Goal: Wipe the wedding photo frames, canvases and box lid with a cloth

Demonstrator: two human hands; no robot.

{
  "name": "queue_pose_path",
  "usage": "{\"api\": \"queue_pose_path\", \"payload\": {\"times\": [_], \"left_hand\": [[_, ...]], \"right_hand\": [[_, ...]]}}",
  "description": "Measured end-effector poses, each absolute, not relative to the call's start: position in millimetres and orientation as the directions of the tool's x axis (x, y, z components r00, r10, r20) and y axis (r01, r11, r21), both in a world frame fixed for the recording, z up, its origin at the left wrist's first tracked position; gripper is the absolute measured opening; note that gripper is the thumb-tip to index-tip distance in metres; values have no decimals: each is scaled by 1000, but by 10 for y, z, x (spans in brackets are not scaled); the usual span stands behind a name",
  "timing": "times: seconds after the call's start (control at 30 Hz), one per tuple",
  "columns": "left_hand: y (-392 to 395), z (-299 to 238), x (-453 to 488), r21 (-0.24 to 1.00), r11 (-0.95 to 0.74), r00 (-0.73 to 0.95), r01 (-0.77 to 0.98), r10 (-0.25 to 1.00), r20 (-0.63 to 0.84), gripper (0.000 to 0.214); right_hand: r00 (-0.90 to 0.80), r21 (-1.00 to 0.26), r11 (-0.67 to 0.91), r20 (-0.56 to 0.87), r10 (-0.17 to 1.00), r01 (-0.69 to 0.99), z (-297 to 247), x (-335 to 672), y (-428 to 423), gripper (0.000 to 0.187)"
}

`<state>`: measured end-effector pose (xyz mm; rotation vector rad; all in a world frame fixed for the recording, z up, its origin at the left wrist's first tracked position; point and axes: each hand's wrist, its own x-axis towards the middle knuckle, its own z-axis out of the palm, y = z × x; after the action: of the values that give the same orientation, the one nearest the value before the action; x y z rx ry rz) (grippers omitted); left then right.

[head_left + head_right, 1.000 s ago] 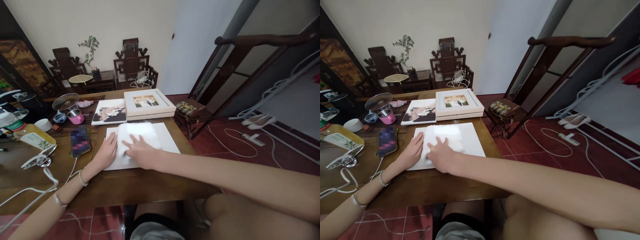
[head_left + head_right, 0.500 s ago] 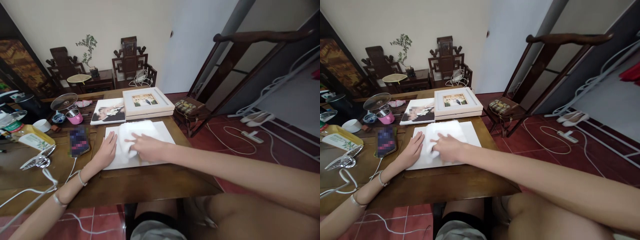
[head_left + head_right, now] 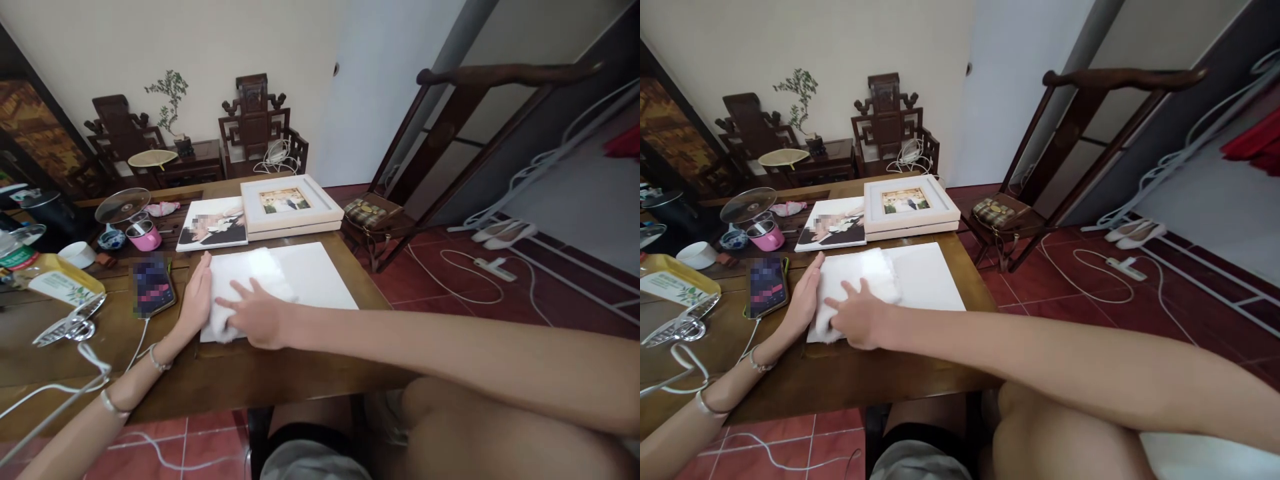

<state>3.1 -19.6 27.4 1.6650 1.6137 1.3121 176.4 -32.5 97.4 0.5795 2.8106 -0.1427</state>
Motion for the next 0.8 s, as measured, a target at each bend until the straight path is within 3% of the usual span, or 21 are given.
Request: {"api": "queue_pose_path", "payload": {"times": [0.2,0.37,0.47,0.6,0.73,0.8], "left_hand": [[-228,324,11,845,-231,-110,482,941,320,59],[-213,255,-51,714,-229,71,662,967,244,56],[-195,143,-80,552,-251,216,795,968,129,52],[-197,36,-83,330,-325,305,886,946,114,50],[-219,59,-66,273,-328,319,904,944,81,50],[-218,93,-31,284,-330,320,900,944,80,50]], "right_hand": [[-875,-189,934,-442,196,304,1349,1858,-676,37],[-774,-206,861,-566,282,465,1519,2002,-526,31],[-755,-158,809,-493,433,567,1408,2117,-245,37],[-755,-178,751,-344,558,636,1133,2202,159,46],[-767,-291,713,-157,622,637,989,2045,427,49],[-808,-336,744,-104,580,578,1007,1901,538,42]]}}
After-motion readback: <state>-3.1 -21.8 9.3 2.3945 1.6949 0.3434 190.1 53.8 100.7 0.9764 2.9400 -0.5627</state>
